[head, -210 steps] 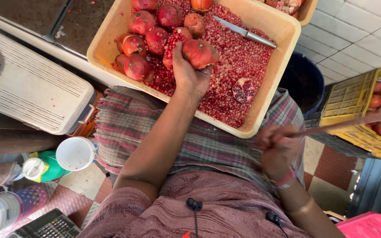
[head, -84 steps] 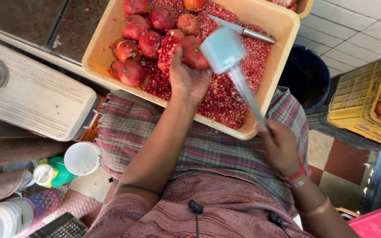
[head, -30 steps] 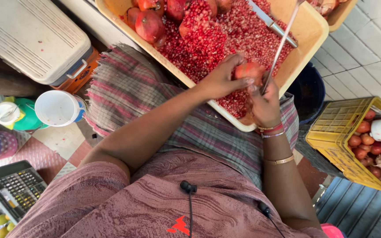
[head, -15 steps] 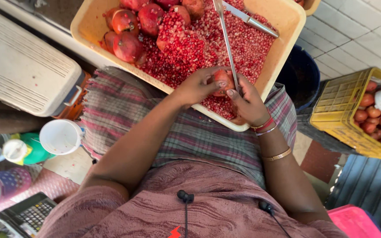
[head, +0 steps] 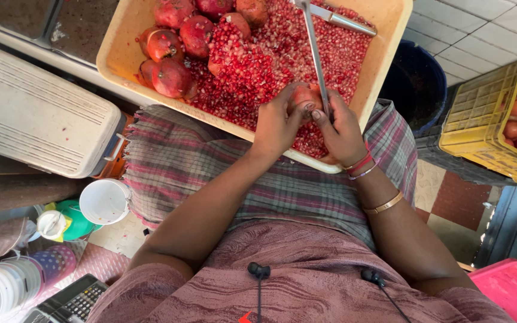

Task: The person uses a knife to cut and separate pomegranate seeds from the fruit, dropping the seeds into a large plastic tub. The person handles multiple pomegranates one at a time, using the knife to split the fruit and extract the arils.

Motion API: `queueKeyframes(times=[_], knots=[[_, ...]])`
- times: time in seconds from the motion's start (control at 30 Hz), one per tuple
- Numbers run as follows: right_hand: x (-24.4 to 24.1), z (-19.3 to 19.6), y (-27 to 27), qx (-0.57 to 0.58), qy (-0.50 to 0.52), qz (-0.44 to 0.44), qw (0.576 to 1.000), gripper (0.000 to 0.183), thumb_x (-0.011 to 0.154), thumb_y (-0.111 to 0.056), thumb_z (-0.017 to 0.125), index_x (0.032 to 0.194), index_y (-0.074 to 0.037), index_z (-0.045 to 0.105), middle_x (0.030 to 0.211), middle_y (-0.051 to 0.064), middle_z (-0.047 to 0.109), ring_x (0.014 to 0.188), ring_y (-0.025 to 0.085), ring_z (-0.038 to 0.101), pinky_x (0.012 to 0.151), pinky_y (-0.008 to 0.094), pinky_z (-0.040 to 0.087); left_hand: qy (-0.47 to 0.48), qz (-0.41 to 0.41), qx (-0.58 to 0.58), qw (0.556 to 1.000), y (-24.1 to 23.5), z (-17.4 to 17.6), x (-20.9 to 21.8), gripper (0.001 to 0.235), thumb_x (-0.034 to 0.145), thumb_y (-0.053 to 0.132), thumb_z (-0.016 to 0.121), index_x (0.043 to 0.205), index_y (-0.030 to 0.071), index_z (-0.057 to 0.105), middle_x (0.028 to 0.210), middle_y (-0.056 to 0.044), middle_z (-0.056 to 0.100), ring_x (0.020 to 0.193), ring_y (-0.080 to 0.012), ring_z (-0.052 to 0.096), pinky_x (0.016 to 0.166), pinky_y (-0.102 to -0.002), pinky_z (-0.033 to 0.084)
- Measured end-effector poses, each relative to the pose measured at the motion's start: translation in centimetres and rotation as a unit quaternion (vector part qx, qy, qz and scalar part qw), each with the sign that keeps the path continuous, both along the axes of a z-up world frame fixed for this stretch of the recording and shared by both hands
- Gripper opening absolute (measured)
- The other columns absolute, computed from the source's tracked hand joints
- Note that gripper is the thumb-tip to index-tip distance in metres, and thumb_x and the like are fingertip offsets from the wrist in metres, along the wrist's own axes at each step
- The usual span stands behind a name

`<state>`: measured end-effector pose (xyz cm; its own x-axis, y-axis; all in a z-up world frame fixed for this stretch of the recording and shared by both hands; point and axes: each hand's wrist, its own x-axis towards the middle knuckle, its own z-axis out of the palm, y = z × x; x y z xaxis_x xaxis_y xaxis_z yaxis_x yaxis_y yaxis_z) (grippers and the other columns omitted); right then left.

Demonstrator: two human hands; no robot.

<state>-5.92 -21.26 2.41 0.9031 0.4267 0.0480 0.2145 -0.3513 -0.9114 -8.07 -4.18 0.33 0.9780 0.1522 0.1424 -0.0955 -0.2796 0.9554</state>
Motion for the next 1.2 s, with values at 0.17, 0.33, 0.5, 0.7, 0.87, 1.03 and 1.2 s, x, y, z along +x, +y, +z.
queueKeyframes(times=[0.17, 0.33, 0.5, 0.7, 0.87, 1.03, 1.2], knots=[[-0.3, 0.1, 0.5, -0.037, -0.055, -0.044, 0.997, 0.037, 0.109, -0.017, 0.061, 0.141, -0.001, 0.053, 0.086, 0.008, 0.060, 0.077, 0.014, 0.059, 0.072, 0.031, 0.049, -0.029, 0.035, 0.030, 0.999, -0.8, 0.0, 0.3, 0.038, 0.096, 0.020, 0.075, 0.130, 0.006, 0.064, 0.066, -0.013, 0.063, 0.052, -0.0151, 0.061, 0.053, -0.032, 0.050], [-0.7, 0.1, 1.1, 0.002, -0.089, -0.071, 0.993, 0.037, 0.108, -0.012, 0.060, 0.142, 0.000, 0.051, 0.093, 0.009, 0.066, 0.081, 0.014, 0.065, 0.073, 0.030, 0.052, -0.081, 0.046, 0.008, 0.996, -1.4, 0.1, 0.5, 0.039, 0.097, 0.014, 0.074, 0.133, 0.004, 0.062, 0.088, -0.016, 0.071, 0.072, -0.0191, 0.072, 0.064, -0.033, 0.059], [-1.1, -0.1, 1.4, 0.031, -0.131, -0.102, 0.986, 0.031, 0.111, -0.007, 0.061, 0.139, 0.000, 0.050, 0.099, 0.011, 0.068, 0.086, 0.015, 0.071, 0.075, 0.029, 0.056, -0.172, 0.039, 0.029, 0.984, -1.8, 0.7, 0.4, 0.036, 0.100, 0.006, 0.069, 0.134, 0.007, 0.060, 0.126, -0.016, 0.071, 0.110, -0.0244, 0.076, 0.089, -0.033, 0.066], [-1.8, 0.7, 1.5, 0.094, -0.121, -0.169, 0.974, 0.028, 0.111, -0.011, 0.062, 0.136, -0.001, 0.051, 0.091, 0.003, 0.068, 0.075, 0.008, 0.066, 0.067, 0.025, 0.054, -0.163, 0.028, 0.027, 0.986, -1.9, -1.1, 1.6, 0.040, 0.090, 0.014, 0.082, 0.127, 0.008, 0.067, 0.117, -0.010, 0.074, 0.103, -0.0240, 0.078, 0.089, -0.034, 0.065], [-1.1, 2.9, -0.9, 0.023, -0.056, -0.085, 0.995, 0.032, 0.114, -0.030, 0.056, 0.128, -0.002, 0.063, 0.074, 0.001, 0.051, 0.064, 0.006, 0.044, 0.058, 0.025, 0.035, -0.097, -0.278, -0.611, 0.735, 1.8, -3.7, 4.3, 0.030, 0.108, 0.014, 0.050, 0.124, -0.011, 0.056, 0.115, -0.020, 0.066, 0.103, -0.0313, 0.065, 0.095, -0.039, 0.054], [-4.4, 6.0, -3.8, 0.149, -0.023, -0.072, 0.986, 0.042, 0.114, -0.046, 0.046, 0.099, -0.007, 0.055, 0.074, -0.002, 0.052, 0.063, 0.007, 0.049, 0.057, 0.026, 0.040, 0.117, 0.062, -0.767, 0.628, 4.7, -0.9, 6.5, 0.063, 0.101, 0.056, 0.038, 0.129, 0.002, 0.052, 0.113, -0.014, 0.065, 0.109, -0.0327, 0.063, 0.100, -0.046, 0.050], [-5.2, 3.2, -4.1, 0.362, 0.120, -0.039, 0.924, 0.027, 0.109, -0.035, 0.057, 0.096, -0.014, 0.047, 0.081, -0.004, 0.049, 0.068, 0.007, 0.046, 0.056, 0.024, 0.036, 0.039, 0.010, -0.769, 0.638, 5.0, -1.9, 10.7, 0.051, 0.106, 0.052, 0.039, 0.130, 0.009, 0.053, 0.116, -0.011, 0.065, 0.113, -0.0318, 0.062, 0.106, -0.052, 0.050]])
